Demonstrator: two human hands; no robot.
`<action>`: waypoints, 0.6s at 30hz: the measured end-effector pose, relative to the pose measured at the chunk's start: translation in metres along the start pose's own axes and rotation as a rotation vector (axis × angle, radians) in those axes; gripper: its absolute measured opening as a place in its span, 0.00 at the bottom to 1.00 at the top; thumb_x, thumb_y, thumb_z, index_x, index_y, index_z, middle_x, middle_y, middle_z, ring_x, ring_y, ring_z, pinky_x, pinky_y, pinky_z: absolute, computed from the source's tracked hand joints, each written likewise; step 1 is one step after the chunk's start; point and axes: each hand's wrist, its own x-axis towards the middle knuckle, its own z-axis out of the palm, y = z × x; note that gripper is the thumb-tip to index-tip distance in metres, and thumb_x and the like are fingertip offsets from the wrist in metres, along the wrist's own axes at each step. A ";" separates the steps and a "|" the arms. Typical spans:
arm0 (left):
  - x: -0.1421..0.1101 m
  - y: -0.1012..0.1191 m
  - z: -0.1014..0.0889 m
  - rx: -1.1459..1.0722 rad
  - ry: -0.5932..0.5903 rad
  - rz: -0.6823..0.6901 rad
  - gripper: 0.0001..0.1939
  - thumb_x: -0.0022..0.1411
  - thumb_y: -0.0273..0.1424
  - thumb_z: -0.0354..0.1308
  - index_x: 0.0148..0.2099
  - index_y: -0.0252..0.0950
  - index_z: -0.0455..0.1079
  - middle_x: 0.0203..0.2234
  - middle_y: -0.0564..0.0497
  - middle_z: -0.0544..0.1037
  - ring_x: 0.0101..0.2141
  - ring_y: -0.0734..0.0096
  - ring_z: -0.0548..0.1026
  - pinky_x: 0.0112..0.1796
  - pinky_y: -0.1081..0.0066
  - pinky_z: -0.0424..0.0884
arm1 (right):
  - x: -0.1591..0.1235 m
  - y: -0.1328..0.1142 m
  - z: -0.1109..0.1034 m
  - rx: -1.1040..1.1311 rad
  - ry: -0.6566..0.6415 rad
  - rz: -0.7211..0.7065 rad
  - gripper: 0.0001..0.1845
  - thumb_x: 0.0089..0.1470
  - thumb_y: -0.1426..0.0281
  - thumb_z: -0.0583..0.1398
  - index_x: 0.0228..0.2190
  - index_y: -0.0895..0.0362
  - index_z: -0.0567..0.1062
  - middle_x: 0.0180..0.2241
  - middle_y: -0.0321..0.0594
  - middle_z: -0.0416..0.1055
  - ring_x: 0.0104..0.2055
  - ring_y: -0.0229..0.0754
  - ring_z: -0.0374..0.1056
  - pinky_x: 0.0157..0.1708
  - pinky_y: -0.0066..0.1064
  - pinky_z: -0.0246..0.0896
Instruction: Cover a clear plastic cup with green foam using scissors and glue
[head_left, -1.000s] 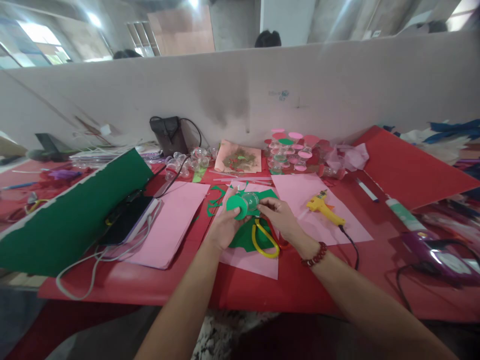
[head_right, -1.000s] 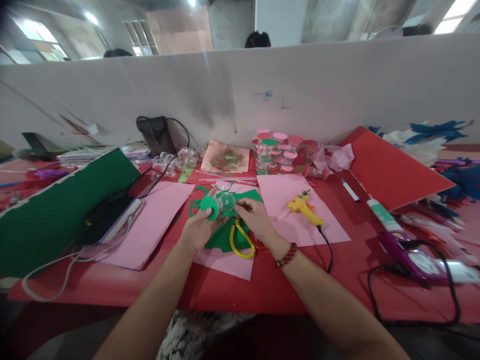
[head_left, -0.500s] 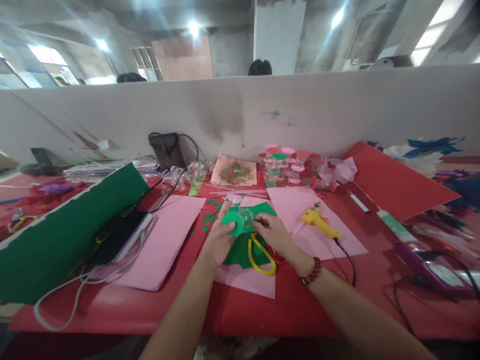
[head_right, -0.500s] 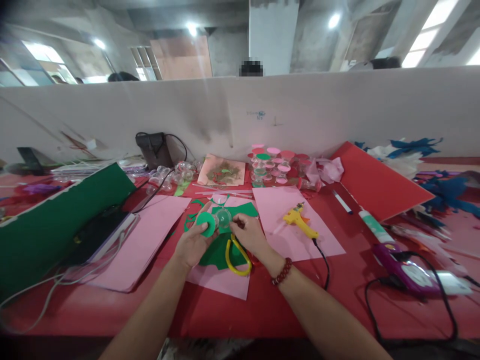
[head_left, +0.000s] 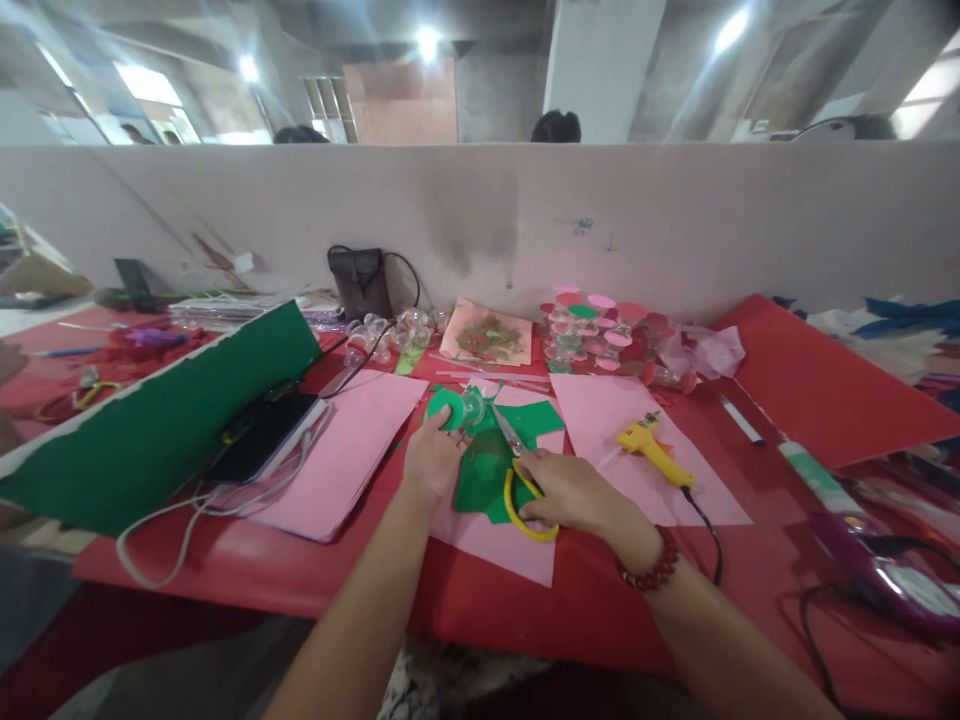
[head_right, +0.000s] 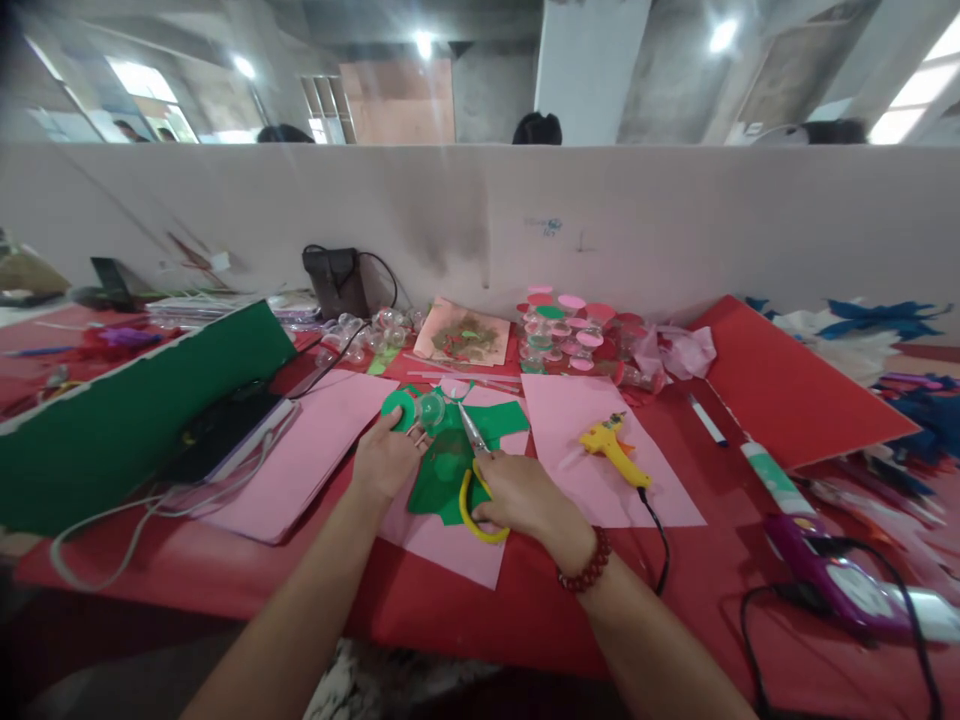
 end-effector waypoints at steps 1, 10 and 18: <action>0.000 0.001 0.001 -0.014 0.023 -0.002 0.04 0.59 0.30 0.60 0.32 0.35 0.70 0.26 0.49 0.79 0.28 0.70 0.78 0.35 0.68 0.75 | 0.000 -0.001 0.001 -0.001 -0.007 0.007 0.21 0.47 0.64 0.66 0.43 0.57 0.72 0.43 0.48 0.73 0.40 0.48 0.71 0.30 0.31 0.52; -0.003 0.009 0.006 -0.077 0.060 0.035 0.04 0.60 0.29 0.58 0.32 0.35 0.70 0.26 0.49 0.79 0.29 0.68 0.78 0.32 0.68 0.74 | 0.006 -0.005 -0.003 0.122 0.001 0.293 0.23 0.44 0.72 0.63 0.44 0.61 0.69 0.34 0.47 0.75 0.34 0.47 0.72 0.25 0.29 0.51; 0.002 0.007 0.000 -0.073 0.092 0.039 0.04 0.58 0.29 0.61 0.34 0.34 0.70 0.26 0.50 0.78 0.28 0.69 0.78 0.32 0.69 0.73 | 0.005 0.017 -0.015 0.425 0.170 0.323 0.30 0.47 0.69 0.63 0.53 0.59 0.68 0.39 0.45 0.76 0.38 0.46 0.73 0.35 0.32 0.64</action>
